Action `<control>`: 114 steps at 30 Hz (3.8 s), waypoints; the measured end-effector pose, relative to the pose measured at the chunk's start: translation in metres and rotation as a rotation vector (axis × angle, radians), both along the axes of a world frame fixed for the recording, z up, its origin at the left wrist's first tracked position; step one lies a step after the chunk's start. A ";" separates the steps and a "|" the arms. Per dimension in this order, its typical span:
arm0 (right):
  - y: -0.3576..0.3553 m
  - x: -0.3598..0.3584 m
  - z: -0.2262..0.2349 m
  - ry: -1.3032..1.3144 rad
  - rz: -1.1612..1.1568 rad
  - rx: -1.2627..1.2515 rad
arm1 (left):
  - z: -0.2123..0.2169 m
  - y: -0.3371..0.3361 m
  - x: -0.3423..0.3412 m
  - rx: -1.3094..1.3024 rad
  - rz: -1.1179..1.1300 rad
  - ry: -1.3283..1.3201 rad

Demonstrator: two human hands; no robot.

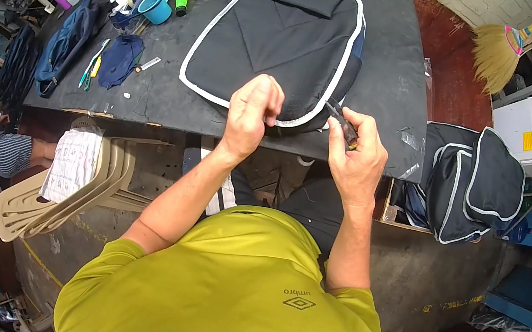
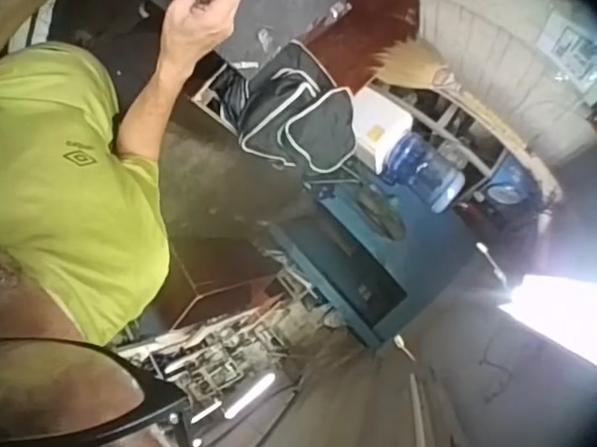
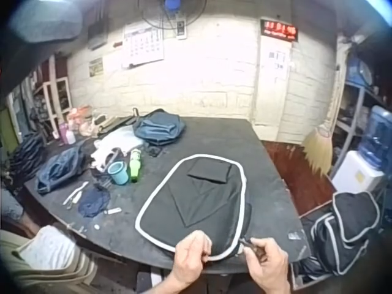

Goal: Inspecting a backpack for quality control, checking seams and zippers, and turning it inside out.

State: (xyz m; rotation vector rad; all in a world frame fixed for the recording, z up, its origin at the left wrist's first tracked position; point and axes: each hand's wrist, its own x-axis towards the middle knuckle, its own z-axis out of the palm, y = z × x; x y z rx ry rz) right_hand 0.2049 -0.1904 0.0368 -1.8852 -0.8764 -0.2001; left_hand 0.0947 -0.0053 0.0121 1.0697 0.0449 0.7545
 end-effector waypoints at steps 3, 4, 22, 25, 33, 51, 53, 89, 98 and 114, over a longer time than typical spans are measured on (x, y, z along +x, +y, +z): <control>-0.006 -0.005 0.003 0.030 0.014 -0.017 | 0.016 -0.005 -0.001 0.613 0.341 0.229; -0.007 -0.006 0.002 0.030 0.011 -0.017 | 0.027 -0.010 -0.005 0.696 0.324 0.309; 0.004 -0.015 -0.009 -0.163 0.003 0.002 | 0.014 -0.019 -0.002 0.743 0.284 0.349; 0.008 -0.011 -0.010 -0.080 -0.043 0.022 | 0.011 -0.019 -0.002 0.744 0.279 0.341; 0.009 0.003 -0.020 -0.190 0.013 0.032 | 0.013 -0.024 -0.001 0.696 0.285 0.307; 0.027 -0.015 -0.062 0.667 0.254 0.278 | 0.014 0.027 -0.045 1.083 0.546 0.321; 0.024 -0.007 -0.053 0.794 0.261 0.366 | 0.013 0.014 -0.033 1.142 0.530 0.328; -0.036 0.015 -0.048 0.010 -0.018 0.160 | 0.035 -0.033 0.009 0.950 0.370 0.240; -0.040 0.008 -0.046 0.000 -0.074 0.118 | 0.011 -0.045 0.029 1.050 0.420 0.387; -0.022 0.008 -0.051 -0.396 -0.095 0.009 | 0.000 -0.048 0.027 0.918 0.371 0.326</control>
